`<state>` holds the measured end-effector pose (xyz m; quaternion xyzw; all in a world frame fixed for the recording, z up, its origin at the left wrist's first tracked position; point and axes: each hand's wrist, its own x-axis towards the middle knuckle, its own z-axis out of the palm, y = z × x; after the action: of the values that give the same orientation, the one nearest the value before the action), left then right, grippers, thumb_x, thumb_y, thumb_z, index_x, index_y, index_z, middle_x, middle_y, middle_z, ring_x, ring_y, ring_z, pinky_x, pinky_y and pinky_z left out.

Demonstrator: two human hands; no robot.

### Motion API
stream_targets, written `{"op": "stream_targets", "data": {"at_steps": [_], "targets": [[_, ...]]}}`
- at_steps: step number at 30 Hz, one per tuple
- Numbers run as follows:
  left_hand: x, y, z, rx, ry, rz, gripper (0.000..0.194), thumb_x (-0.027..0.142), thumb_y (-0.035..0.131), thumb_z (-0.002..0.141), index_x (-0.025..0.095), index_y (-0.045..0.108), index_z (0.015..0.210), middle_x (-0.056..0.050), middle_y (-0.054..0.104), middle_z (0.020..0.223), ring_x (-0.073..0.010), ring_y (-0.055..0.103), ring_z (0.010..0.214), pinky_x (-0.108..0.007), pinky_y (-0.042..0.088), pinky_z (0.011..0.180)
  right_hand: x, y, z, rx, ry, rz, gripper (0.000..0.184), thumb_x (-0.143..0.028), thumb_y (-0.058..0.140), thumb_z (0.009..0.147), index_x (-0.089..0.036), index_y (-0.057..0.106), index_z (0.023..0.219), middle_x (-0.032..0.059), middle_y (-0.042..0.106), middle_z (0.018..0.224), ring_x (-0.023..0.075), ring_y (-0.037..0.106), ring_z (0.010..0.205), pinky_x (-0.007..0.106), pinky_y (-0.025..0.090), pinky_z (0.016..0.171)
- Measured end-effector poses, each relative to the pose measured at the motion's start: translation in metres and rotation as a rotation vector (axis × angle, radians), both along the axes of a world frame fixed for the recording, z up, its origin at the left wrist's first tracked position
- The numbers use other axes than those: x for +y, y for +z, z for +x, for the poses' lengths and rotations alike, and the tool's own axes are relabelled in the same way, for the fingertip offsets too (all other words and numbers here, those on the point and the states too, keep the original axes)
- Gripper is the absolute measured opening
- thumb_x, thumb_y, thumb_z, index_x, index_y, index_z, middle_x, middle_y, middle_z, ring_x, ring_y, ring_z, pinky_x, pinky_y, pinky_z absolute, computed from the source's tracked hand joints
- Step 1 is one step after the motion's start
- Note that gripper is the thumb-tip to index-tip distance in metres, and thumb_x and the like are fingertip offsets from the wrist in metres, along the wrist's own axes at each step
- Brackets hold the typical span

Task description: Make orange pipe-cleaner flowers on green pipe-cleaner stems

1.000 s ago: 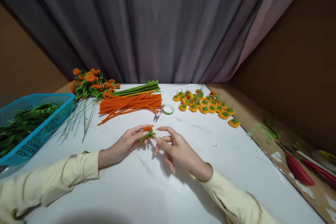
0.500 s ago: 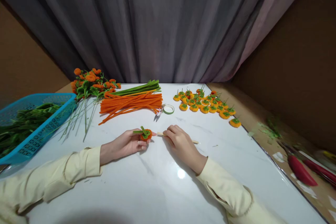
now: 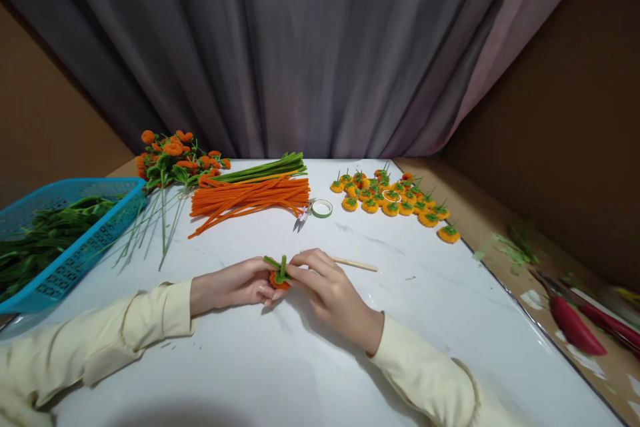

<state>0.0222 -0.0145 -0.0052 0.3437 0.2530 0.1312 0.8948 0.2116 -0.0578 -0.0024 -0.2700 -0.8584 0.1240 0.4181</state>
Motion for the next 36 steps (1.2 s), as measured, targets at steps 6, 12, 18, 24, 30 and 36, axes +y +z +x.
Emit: {"op": "stream_targets", "data": {"at_steps": [6,12,18,24,30,36], "targets": [[0.004,-0.006,-0.002,-0.096,-0.055,-0.171,0.017,0.025,0.048,0.081,0.012,0.056,0.074,0.0,0.044,0.056,-0.0075,0.025,0.046,-0.021,0.033,0.053,0.002,-0.004,0.003,-0.023,0.012,0.066,0.032,0.0,0.043,0.087,-0.017,0.054,0.111,0.0104,0.06,0.096,0.019,0.051,0.09,0.035,0.048,0.074],[0.004,-0.002,-0.004,-0.115,-0.077,-0.3,0.019,0.027,0.047,0.078,0.011,0.055,0.072,0.0,0.04,0.057,-0.0077,0.024,0.045,-0.021,0.035,0.054,0.002,-0.003,0.002,-0.04,-0.022,0.125,0.026,-0.001,0.042,0.087,-0.014,0.056,0.104,0.0106,0.062,0.091,0.0185,0.052,0.085,0.035,0.049,0.072],[-0.002,0.004,-0.005,-0.16,-0.06,-0.386,0.009,0.018,0.051,0.078,0.009,0.054,0.077,0.0,0.038,0.064,-0.0069,0.027,0.047,-0.02,0.034,0.056,-0.001,0.004,0.002,-0.14,-0.055,0.324,0.023,-0.004,0.036,0.09,-0.008,0.055,0.101,0.014,0.062,0.085,0.0202,0.053,0.08,0.036,0.051,0.067],[-0.008,0.007,-0.006,-0.204,-0.08,-0.527,0.006,0.016,0.055,0.074,0.011,0.052,0.071,0.002,0.033,0.062,-0.0074,0.028,0.047,-0.022,0.034,0.056,0.002,0.01,0.007,-0.282,0.014,0.557,0.025,-0.005,0.034,0.091,-0.002,0.057,0.1,0.0183,0.065,0.09,0.0233,0.058,0.084,0.036,0.052,0.066],[-0.008,0.006,-0.005,-0.198,-0.096,-0.533,0.008,0.016,0.055,0.074,0.012,0.051,0.069,0.004,0.029,0.06,-0.0073,0.026,0.046,-0.021,0.034,0.057,0.004,0.014,0.008,-0.341,0.037,0.62,0.03,-0.004,0.031,0.09,-0.002,0.061,0.092,0.0177,0.066,0.088,0.0222,0.06,0.079,0.036,0.052,0.062],[-0.01,0.005,-0.005,-0.209,-0.086,-0.453,0.013,0.015,0.057,0.074,0.012,0.048,0.065,0.003,0.03,0.061,-0.0062,0.025,0.047,-0.022,0.036,0.059,0.003,0.014,0.006,-0.334,0.006,0.657,0.028,-0.002,0.033,0.089,-0.004,0.061,0.089,0.0171,0.066,0.082,0.0205,0.057,0.071,0.035,0.051,0.059]]}}
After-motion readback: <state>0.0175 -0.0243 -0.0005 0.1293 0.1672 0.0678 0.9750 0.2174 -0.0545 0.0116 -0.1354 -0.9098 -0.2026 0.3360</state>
